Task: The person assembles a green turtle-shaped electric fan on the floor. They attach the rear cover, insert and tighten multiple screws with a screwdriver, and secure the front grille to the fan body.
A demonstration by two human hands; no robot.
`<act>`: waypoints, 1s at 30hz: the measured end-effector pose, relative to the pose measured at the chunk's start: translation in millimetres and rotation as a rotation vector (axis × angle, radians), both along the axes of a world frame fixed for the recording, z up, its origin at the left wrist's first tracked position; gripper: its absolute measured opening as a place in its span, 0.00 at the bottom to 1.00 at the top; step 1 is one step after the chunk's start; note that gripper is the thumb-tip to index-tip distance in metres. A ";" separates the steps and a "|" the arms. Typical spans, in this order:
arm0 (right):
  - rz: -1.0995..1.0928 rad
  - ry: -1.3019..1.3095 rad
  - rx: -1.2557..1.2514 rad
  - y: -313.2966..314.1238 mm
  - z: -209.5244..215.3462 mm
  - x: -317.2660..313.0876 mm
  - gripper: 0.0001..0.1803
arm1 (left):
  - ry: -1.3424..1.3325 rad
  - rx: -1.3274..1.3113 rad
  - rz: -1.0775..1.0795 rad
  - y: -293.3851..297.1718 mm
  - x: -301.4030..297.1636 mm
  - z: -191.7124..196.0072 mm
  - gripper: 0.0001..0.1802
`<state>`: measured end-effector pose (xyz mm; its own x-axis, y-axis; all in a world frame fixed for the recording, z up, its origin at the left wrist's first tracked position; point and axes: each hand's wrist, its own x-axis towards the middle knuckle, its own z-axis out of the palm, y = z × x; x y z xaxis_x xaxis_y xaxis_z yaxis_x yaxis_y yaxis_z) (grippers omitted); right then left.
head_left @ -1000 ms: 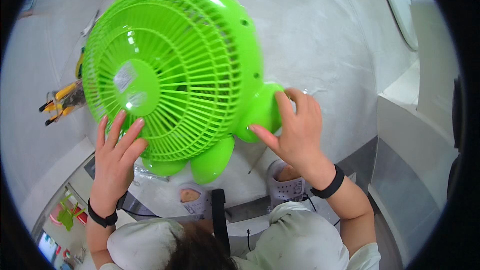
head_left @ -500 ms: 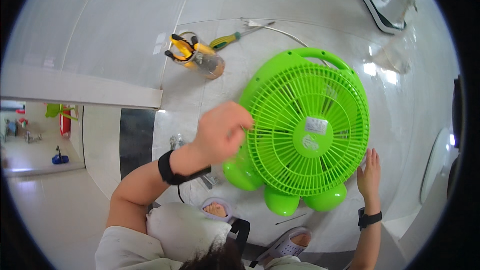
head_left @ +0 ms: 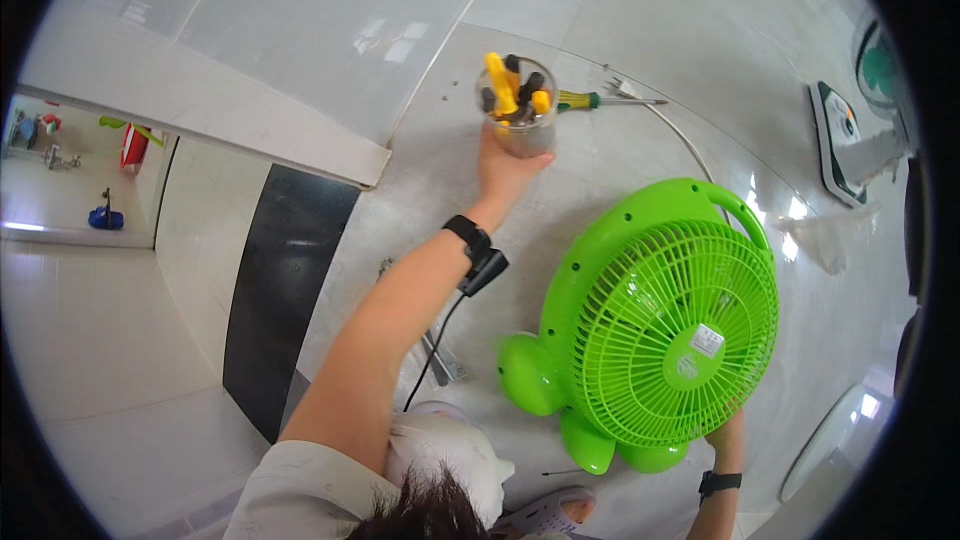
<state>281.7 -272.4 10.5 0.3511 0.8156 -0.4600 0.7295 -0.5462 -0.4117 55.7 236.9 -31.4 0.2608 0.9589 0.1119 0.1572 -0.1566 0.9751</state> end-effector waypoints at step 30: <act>-0.168 -0.106 -0.314 -73.2 -16.6 0.6 0.40 | 0.717 0.617 -0.296 -22.5 62.9 0.6 0.28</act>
